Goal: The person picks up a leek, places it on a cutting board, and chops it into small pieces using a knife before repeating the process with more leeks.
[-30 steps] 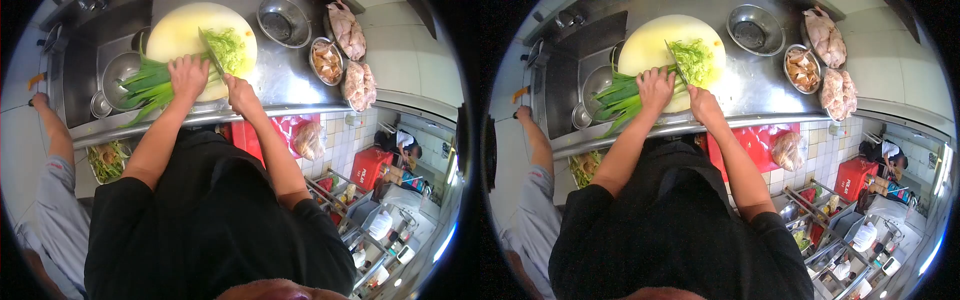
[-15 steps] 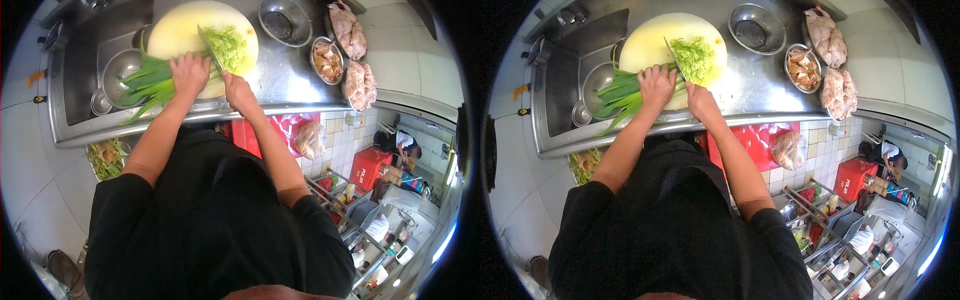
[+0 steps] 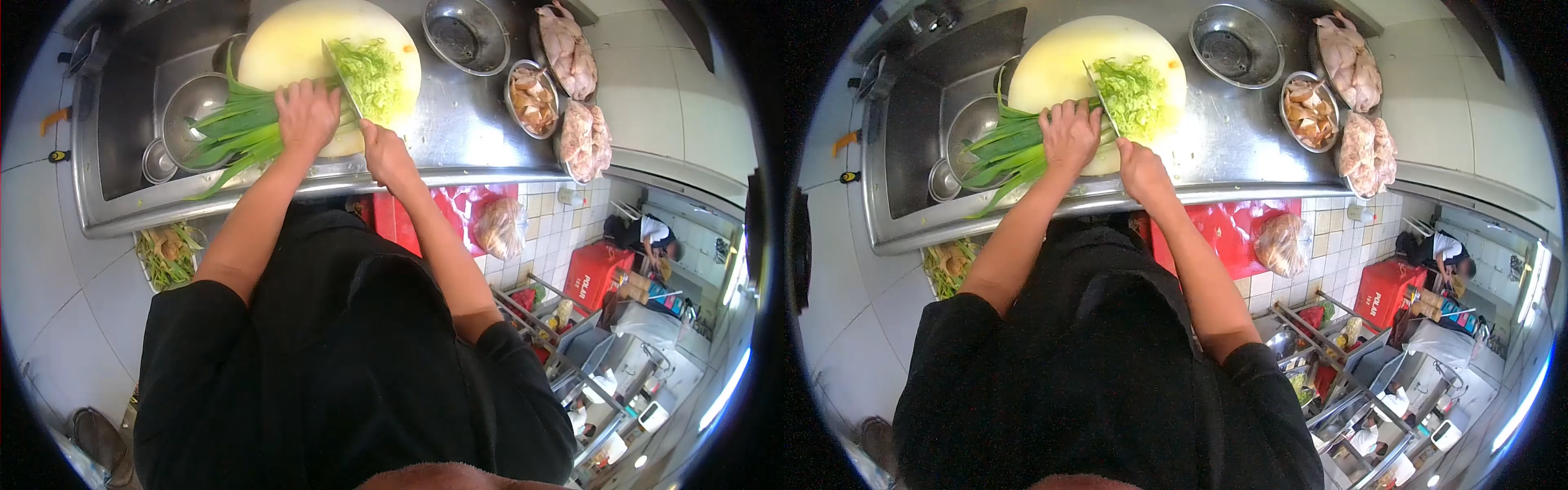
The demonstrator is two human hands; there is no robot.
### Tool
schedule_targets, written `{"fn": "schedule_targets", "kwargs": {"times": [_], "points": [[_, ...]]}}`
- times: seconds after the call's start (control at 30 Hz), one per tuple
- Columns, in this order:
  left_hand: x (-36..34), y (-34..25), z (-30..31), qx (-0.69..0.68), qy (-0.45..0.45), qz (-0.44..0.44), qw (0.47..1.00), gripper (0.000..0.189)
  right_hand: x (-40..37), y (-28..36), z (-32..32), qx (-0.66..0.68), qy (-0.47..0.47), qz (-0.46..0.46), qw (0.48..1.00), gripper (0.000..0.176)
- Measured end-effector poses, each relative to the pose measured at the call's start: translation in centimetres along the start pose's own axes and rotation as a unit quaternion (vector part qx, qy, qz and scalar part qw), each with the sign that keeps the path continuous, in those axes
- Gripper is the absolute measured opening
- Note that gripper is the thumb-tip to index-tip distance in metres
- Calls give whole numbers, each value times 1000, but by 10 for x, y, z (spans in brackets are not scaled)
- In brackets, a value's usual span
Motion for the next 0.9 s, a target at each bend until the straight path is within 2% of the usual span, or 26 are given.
{"fn": "schedule_targets", "kwargs": {"times": [0.07, 0.13, 0.27, 0.33, 0.5, 0.73, 0.87, 0.9], "points": [[2, 0, -1, -1, 5, 2, 1000, 43, -4, 1, 6, -3, -5, 7, 1000, 61], [1, 2, -4, -5, 2, 6, 1000, 43, -38, -21, 2, -36, -33, 57, 997, 63], [-1, 4, -7, 2, 1, 5, 1000, 45, -70, -50, 16, 7, -8, -10, 1000, 66], [0, 2, -9, 1, -4, 1, 1000, 45, -52, -36, 33, 53, 20, -64, 996, 65], [-1, 6, -9, -12, -12, -4, 1000, 45, -49, 8, 31, 37, -28, -23, 999, 62], [0, 5, -11, -17, -33, 0, 999, 43, -74, 11, 17, 49, -32, -25, 998, 58], [3, 2, -6, -14, -22, 2, 1000, 41, -39, 3, 2, -19, -26, 20, 999, 57], [0, 1, -5, -10, -14, 2, 1000, 40, -24, 4, -1, -23, -16, 7, 1000, 56]]}}
Point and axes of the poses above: each hand's wrist, its own x-axis towards the middle knuckle, its own z-axis out of the back of the hand, y = z × x, the point moved 1 cm from there along x, towards the middle knuckle, and after that the axes turned 15 degrees about z, right-handed, at the moved point
